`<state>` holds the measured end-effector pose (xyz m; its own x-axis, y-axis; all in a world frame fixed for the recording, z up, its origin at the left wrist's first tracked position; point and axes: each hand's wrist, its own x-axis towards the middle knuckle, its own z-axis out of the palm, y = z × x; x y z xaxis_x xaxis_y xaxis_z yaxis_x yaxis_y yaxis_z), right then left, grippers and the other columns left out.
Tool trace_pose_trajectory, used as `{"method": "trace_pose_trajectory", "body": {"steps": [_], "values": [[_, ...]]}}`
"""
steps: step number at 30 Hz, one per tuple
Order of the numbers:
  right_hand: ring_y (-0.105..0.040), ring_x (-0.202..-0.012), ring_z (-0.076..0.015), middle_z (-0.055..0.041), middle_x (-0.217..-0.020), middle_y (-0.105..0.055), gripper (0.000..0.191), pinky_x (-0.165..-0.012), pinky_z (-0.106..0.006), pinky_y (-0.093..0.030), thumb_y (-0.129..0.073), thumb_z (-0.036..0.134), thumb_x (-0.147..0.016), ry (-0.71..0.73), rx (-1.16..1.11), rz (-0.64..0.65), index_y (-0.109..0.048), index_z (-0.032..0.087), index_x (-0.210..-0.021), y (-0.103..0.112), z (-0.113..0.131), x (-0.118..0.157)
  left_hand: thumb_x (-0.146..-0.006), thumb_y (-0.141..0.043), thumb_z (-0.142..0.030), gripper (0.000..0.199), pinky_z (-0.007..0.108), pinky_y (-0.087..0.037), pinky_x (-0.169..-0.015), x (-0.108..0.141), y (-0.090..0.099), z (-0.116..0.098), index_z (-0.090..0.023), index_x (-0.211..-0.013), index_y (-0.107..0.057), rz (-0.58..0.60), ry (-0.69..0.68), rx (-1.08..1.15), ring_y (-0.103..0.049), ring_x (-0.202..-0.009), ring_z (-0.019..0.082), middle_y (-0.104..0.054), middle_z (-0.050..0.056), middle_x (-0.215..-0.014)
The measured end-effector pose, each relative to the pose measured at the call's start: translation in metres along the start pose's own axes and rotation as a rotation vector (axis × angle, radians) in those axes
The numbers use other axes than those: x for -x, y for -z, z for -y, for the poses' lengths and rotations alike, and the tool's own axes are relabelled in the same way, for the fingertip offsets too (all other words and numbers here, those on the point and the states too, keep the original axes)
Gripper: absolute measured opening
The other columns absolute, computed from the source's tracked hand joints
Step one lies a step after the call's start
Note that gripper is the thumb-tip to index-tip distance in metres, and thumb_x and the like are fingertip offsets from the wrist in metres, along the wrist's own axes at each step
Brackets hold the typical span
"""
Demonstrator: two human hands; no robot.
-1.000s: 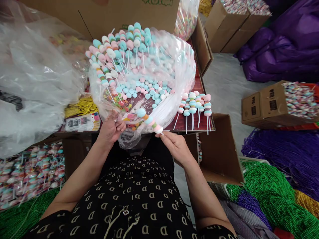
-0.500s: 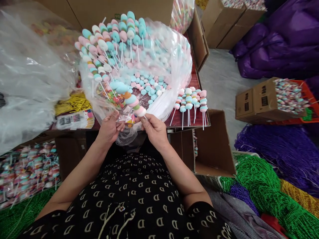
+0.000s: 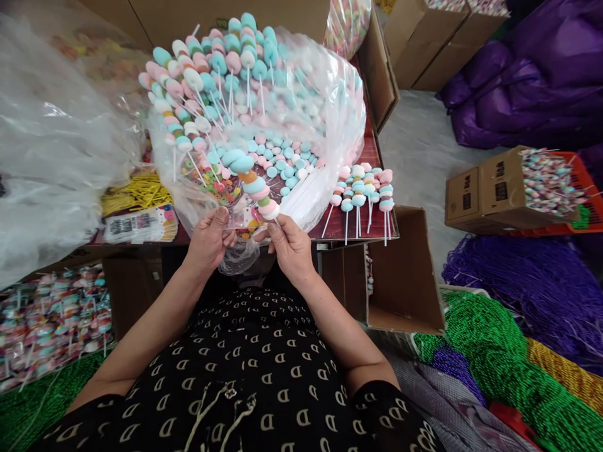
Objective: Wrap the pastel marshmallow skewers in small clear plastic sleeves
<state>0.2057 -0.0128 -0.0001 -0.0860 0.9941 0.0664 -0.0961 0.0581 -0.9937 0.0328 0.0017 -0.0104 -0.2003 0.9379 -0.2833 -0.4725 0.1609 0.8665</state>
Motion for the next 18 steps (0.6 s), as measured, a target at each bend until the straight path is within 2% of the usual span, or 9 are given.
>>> {"method": "trace_pose_trajectory", "body": {"steps": [5, 11, 16, 18], "values": [[-0.065, -0.061, -0.0111, -0.002, -0.097, -0.076, 0.043, -0.048, -0.025, -0.046, -0.065, 0.067, -0.092, -0.038, -0.024, -0.064, -0.071, 0.027, -0.108, -0.0012, -0.0016, 0.0, -0.07, -0.09, -0.059, 0.055, 0.019, -0.032, -0.036, -0.0007, 0.0, 0.0016, -0.021, -0.066, -0.05, 0.01, -0.045, 0.016, -0.033, -0.035, 0.004, -0.034, -0.011, -0.046], [-0.062, -0.055, -0.0093, 0.0012, -0.082, -0.071, 0.044, -0.045, -0.023, -0.044, -0.064, 0.067, -0.092, -0.141, -0.126, 0.023, -0.069, 0.026, -0.109, -0.0063, -0.0036, -0.0008, -0.073, -0.089, -0.056, 0.05, 0.019, -0.033, -0.036, 0.0023, -0.0019, 0.0056, -0.021, -0.067, -0.053, 0.033, -0.07, -0.018, -0.033, -0.035, 0.004, -0.038, -0.01, -0.049], [-0.065, -0.059, -0.0096, 0.0008, -0.088, -0.072, 0.041, -0.047, -0.022, -0.047, -0.069, 0.063, -0.09, -0.16, -0.204, -0.049, -0.067, 0.026, -0.108, -0.0073, -0.0023, -0.0029, -0.081, -0.085, -0.048, 0.042, 0.021, -0.032, -0.04, 0.0034, 0.0043, 0.0067, -0.021, -0.068, -0.056, -0.015, -0.129, -0.069, -0.036, -0.038, 0.005, -0.047, -0.008, -0.056], [-0.066, -0.059, -0.0104, 0.0012, -0.085, -0.072, 0.042, -0.046, -0.022, -0.047, -0.072, 0.062, -0.088, -0.198, -0.241, -0.028, -0.067, 0.026, -0.109, -0.0072, -0.0031, -0.0033, -0.084, -0.084, -0.043, 0.038, 0.021, -0.032, -0.043, 0.0045, 0.0074, 0.0054, -0.02, -0.068, -0.057, -0.043, -0.078, -0.089, -0.036, -0.041, 0.006, -0.047, -0.007, -0.056]]}}
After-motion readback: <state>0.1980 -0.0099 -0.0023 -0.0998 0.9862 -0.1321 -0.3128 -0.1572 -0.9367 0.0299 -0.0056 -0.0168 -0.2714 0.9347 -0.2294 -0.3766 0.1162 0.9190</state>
